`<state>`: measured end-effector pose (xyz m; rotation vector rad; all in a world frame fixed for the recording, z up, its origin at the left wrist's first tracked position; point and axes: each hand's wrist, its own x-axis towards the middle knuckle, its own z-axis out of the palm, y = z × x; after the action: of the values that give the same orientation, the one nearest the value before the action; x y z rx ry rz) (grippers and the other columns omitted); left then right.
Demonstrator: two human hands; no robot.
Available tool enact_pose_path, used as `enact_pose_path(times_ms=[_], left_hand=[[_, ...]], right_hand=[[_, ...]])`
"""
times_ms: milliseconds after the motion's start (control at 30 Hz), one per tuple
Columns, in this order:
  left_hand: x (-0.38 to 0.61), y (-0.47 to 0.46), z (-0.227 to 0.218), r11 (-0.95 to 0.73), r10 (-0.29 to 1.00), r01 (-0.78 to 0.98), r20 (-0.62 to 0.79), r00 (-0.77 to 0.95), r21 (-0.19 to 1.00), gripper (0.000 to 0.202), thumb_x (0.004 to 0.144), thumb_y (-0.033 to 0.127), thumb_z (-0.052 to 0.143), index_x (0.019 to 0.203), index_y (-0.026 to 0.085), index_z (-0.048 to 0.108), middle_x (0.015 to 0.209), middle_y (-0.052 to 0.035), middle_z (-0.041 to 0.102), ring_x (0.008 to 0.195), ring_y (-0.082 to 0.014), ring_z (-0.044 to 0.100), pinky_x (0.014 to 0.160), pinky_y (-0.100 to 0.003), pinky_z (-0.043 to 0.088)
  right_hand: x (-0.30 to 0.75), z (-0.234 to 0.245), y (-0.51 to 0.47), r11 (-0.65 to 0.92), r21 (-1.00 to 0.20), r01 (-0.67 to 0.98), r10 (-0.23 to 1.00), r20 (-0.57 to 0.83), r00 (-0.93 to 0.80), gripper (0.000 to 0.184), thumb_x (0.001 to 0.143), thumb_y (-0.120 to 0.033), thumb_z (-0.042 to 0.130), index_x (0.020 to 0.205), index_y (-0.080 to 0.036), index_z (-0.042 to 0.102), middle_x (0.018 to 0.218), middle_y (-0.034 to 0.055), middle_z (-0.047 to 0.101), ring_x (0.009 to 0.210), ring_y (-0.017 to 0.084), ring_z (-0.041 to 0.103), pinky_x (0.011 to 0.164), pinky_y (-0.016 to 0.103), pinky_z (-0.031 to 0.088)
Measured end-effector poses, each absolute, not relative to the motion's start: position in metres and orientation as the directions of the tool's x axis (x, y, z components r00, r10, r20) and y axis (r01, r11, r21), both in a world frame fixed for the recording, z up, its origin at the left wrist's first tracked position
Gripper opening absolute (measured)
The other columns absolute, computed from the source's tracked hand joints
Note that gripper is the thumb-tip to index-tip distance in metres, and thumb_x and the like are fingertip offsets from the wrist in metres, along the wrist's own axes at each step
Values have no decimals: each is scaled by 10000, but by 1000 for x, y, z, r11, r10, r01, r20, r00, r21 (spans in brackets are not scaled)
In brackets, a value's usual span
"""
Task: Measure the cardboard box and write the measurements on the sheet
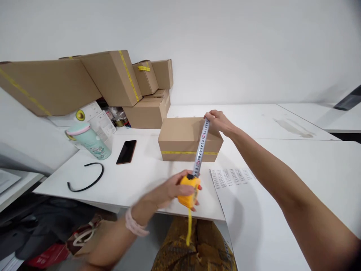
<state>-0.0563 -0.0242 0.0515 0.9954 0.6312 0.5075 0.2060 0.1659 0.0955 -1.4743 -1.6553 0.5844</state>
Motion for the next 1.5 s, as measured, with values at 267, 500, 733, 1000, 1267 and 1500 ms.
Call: enact_pose_path(times_ms=[267, 500, 733, 1000, 1267, 1500], left_hand=[[-2, -9, 60, 357, 847, -380, -125, 516, 853, 559, 705, 592, 806, 1004, 152, 635, 1043, -88, 646, 688, -187, 694, 589, -353, 602], [-5, -4, 64, 397, 851, -375, -183, 493, 838, 516, 703, 575, 802, 1005, 185, 649, 1034, -83, 663, 687, -201, 706, 567, -363, 603], [10, -17, 63, 427, 851, -374, -226, 473, 823, 519, 697, 591, 804, 962, 172, 648, 961, -77, 656, 683, -198, 700, 564, -362, 610], [-18, -19, 67, 319, 894, -351, -157, 419, 880, 533, 694, 573, 802, 1021, 185, 639, 1115, -108, 656, 703, -206, 707, 564, -363, 612], [-110, -6, 24, -41, 999, -101, 39, -25, 994, 600, 672, 465, 863, 1135, 259, 542, 993, 0, 621, 800, -197, 715, 712, -344, 626], [-119, 29, 41, -23, 987, -152, 47, 155, 988, 650, 667, 542, 789, 1170, 214, 538, 1071, -60, 693, 744, -224, 726, 638, -377, 618]], right_hand=[[170, 102, 222, 63, -668, 741, 992, 125, 28, 275, 935, -383, 504, 862, -195, 692, 1076, 157, 700, 1094, 313, 561, 1002, 507, 450], [170, 87, 232, 48, -680, 731, 997, 72, 2, 274, 905, -404, 593, 711, -216, 639, 822, 96, 696, 815, 245, 590, 831, 425, 488], [169, 83, 226, 63, -674, 736, 998, 52, -38, 373, 916, -439, 621, 619, -220, 562, 658, 39, 595, 708, 203, 545, 742, 362, 447], [197, 89, 218, 168, -917, 361, 986, 157, -61, 361, 891, -590, 659, 949, -236, 701, 985, 67, 722, 938, 218, 623, 859, 344, 495], [262, 33, 112, 172, -922, 347, 965, 229, 129, 708, 939, -754, 417, 1360, -221, 616, 820, 33, 633, 796, 185, 605, 761, 298, 517], [244, 42, 70, 229, -847, 481, 944, 314, 105, 541, 880, -652, 613, 1283, -295, 663, 984, 37, 662, 881, 204, 569, 770, 319, 484]])
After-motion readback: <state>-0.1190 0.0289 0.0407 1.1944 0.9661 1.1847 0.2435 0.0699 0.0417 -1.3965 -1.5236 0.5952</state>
